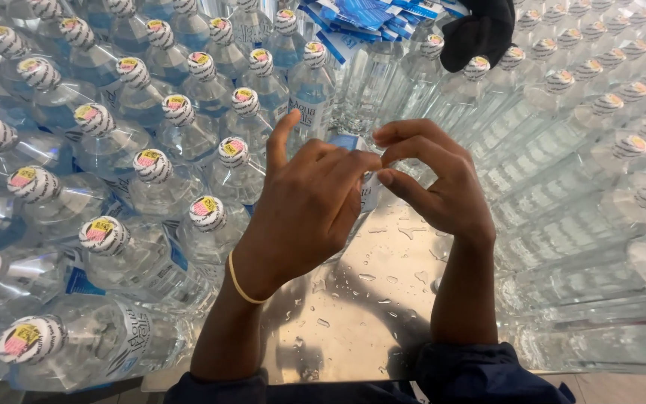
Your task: Manually applying adhesive labels to plastic water bottles on a production line.
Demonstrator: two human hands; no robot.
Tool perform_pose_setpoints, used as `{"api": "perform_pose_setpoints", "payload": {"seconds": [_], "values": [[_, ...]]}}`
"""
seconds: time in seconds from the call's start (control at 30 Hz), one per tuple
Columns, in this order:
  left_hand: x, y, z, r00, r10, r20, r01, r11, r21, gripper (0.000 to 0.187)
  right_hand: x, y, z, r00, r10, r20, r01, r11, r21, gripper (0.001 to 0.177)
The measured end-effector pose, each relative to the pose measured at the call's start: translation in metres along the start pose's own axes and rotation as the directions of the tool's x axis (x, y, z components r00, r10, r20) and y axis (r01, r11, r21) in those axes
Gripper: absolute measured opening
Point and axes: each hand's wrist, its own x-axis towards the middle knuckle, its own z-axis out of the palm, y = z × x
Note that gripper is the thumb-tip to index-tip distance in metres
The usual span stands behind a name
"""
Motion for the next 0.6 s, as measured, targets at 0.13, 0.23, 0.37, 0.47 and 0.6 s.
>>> {"api": "perform_pose_setpoints", "payload": {"seconds": [0.13,0.23,0.37,0.47,0.6], "values": [[-0.002,-0.004,0.002,0.999,0.034,-0.001,-0.034,0.999,-0.001,0.026,-0.005,-0.004,-0.012,0.998,0.058,0.015,-0.057,0.995,-0.084,0.021],[-0.006,-0.007,0.001,1.000,-0.010,-0.006,0.010,0.994,0.109,0.029,-0.007,-0.005,-0.017,0.997,0.072,0.020,-0.069,0.990,-0.125,0.020],[-0.019,-0.019,0.006,0.993,-0.045,0.112,0.023,0.982,0.185,0.045,-0.008,-0.004,-0.015,0.996,0.027,0.084,-0.019,0.995,-0.096,0.023],[-0.020,-0.016,0.001,0.993,-0.046,0.105,0.027,0.984,0.176,0.027,-0.006,-0.008,-0.013,0.993,0.031,0.115,-0.017,0.992,-0.127,0.021],[-0.022,-0.014,0.000,0.985,-0.106,0.138,0.082,0.982,0.169,0.022,-0.009,-0.005,-0.014,0.993,0.018,0.114,-0.005,0.993,-0.119,0.017]]}}
